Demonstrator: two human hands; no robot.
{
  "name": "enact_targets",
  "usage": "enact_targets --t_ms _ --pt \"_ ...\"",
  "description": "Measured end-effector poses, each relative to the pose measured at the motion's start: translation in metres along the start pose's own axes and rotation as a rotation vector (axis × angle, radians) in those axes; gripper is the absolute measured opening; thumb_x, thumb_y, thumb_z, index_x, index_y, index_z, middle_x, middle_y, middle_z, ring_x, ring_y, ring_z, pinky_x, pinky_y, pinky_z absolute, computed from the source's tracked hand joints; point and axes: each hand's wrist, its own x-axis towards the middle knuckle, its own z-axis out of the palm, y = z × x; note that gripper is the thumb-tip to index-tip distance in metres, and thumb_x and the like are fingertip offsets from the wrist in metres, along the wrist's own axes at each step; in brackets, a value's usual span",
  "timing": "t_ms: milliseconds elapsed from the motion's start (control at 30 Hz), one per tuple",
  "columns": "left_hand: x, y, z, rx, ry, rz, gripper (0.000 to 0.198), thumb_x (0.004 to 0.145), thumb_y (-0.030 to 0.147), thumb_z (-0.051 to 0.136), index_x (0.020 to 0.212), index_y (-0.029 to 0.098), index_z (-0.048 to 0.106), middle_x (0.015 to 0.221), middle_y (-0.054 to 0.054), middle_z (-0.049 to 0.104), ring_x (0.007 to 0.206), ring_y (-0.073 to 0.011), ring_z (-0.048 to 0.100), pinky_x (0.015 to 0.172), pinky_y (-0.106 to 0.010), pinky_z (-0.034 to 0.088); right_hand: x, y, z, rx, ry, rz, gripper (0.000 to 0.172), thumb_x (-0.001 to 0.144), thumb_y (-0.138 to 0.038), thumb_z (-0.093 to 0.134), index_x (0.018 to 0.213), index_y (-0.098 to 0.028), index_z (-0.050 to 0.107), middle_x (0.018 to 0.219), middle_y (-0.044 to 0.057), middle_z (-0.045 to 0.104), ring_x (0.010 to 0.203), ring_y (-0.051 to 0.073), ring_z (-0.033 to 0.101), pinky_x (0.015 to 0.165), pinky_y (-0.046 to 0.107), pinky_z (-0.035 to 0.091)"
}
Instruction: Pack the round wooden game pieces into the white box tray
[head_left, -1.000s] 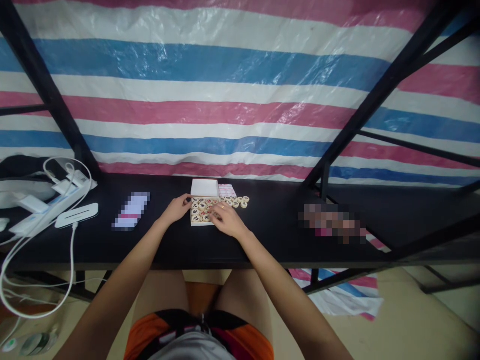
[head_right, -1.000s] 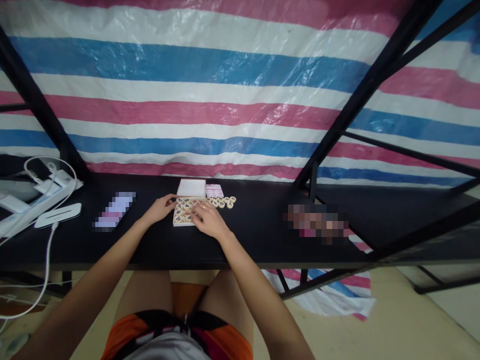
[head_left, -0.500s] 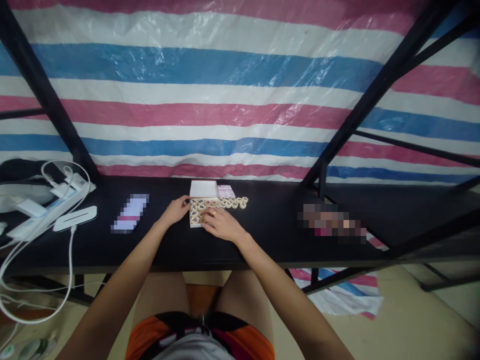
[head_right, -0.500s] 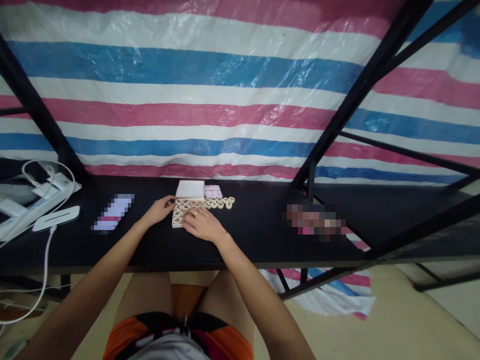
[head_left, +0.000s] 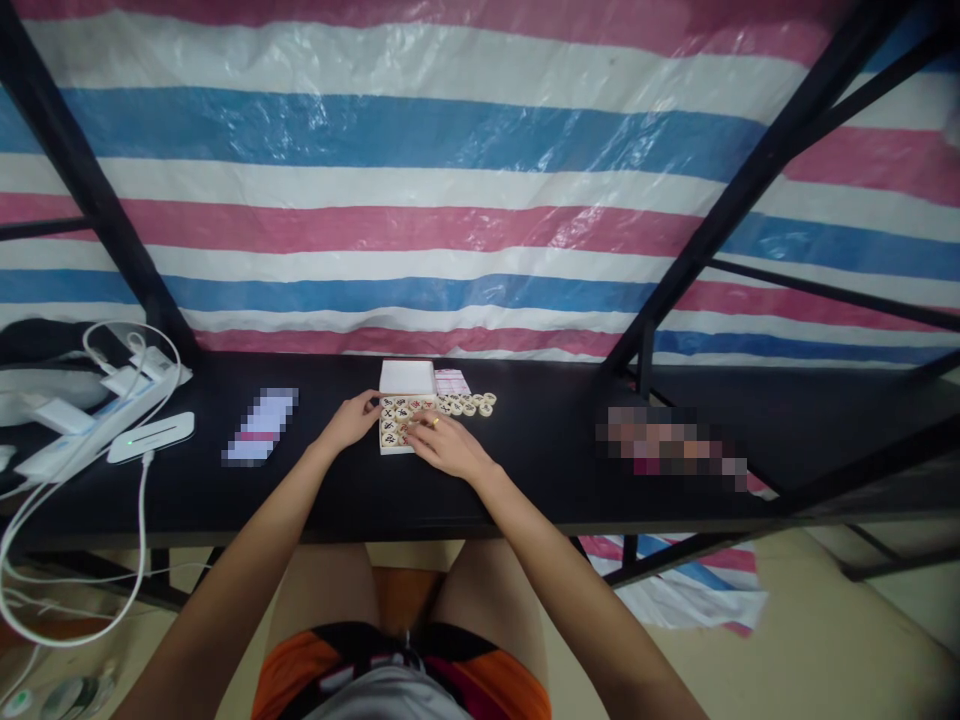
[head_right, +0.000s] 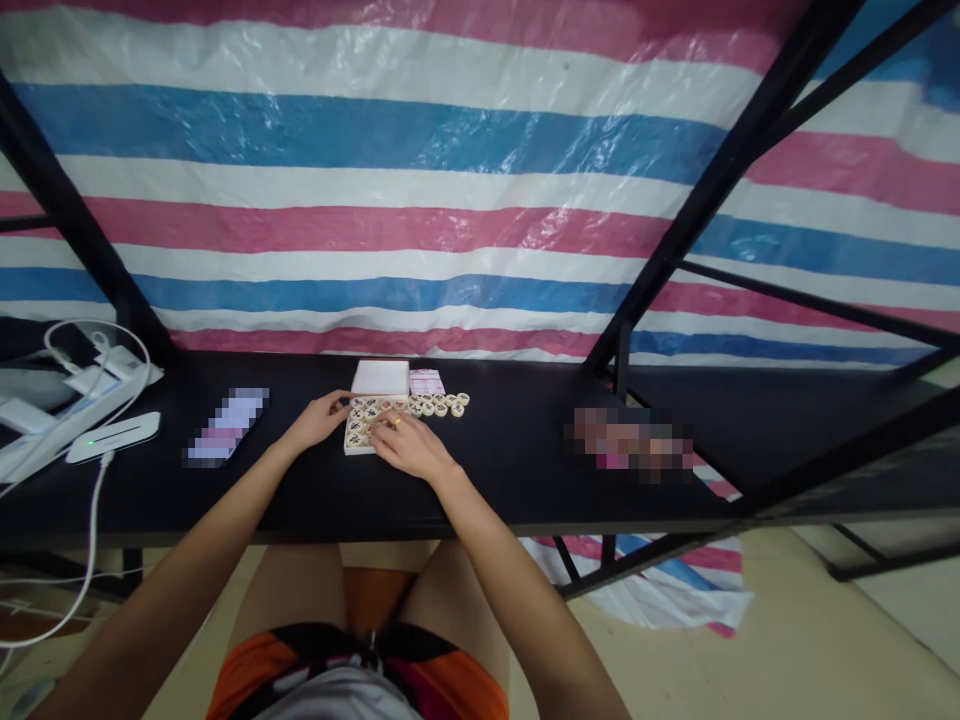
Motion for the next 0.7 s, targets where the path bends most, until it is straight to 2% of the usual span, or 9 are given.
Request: enact_targets --t_ms 200,300,367,467,533,600,700 --pt "0.000 -0.001 0.000 0.004 -0.003 0.010 0.037 0.084 0.039 0.046 0.112 0.019 0.059 0.073 -0.001 0.064 0.068 -0.0167 0.059 0.065 -0.025 0.041 -0.003 0.008 0.002 0.071 0.120 0.116 0.025 0.090 -0.024 0.047 0.109 -0.022 0.063 0.113 0.009 0.058 0.101 0.019 0.059 0.087 0.032 0.049" --pt "0.000 -0.001 -0.001 0.010 -0.004 0.002 0.038 0.084 0.040 0.046 0.113 0.019 0.059 0.075 -0.002 0.065 0.069 -0.0170 0.060 0.065 -0.025 0.042 -0.006 0.018 -0.003 0.077 0.245 0.194 0.025 0.088 -0.021 0.047 0.107 -0.022 0.063 0.109 0.008 0.059 0.100 0.019 0.058 0.088 0.033 0.048" --pt "0.000 0.000 -0.001 0.010 -0.008 0.002 0.039 0.084 0.040 0.045 0.113 0.019 0.059 0.076 -0.002 0.065 0.071 -0.0172 0.060 0.066 -0.025 0.042 -0.011 0.030 -0.009 0.043 0.388 0.337 0.025 0.088 -0.021 0.045 0.105 -0.021 0.063 0.108 0.009 0.059 0.101 0.020 0.057 0.090 0.035 0.046" --pt "0.000 -0.001 -0.001 0.005 -0.006 0.006 0.038 0.084 0.039 0.046 0.113 0.019 0.060 0.075 -0.002 0.065 0.071 -0.0172 0.060 0.067 -0.026 0.042 -0.026 0.054 -0.019 -0.070 0.556 0.711 0.026 0.085 -0.022 0.045 0.107 -0.017 0.059 0.104 0.011 0.060 0.097 0.023 0.056 0.086 0.036 0.045" --pt "0.000 -0.003 0.000 0.002 -0.004 0.005 0.038 0.084 0.039 0.046 0.113 0.019 0.060 0.076 -0.002 0.066 0.070 -0.0169 0.060 0.067 -0.026 0.042 -0.038 0.067 -0.024 -0.143 0.540 0.981 0.027 0.082 -0.021 0.048 0.107 -0.016 0.058 0.098 0.011 0.061 0.092 0.023 0.057 0.081 0.035 0.044" --pt "0.001 -0.003 0.000 0.002 -0.004 0.004 0.038 0.083 0.039 0.046 0.113 0.019 0.060 0.075 -0.001 0.066 0.069 -0.0167 0.060 0.066 -0.026 0.042 -0.048 0.076 -0.027 -0.176 0.430 1.177 0.024 0.080 -0.020 0.049 0.101 -0.016 0.059 0.095 0.010 0.061 0.087 0.022 0.058 0.076 0.032 0.043" --pt "0.001 -0.003 0.000 -0.001 -0.003 0.006 0.038 0.083 0.039 0.047 0.113 0.019 0.060 0.074 -0.001 0.066 0.069 -0.0168 0.061 0.067 -0.026 0.042 -0.053 0.079 -0.025 -0.193 0.250 1.281 0.018 0.079 -0.019 0.051 0.094 -0.017 0.062 0.095 0.009 0.060 0.084 0.021 0.058 0.070 0.029 0.041"
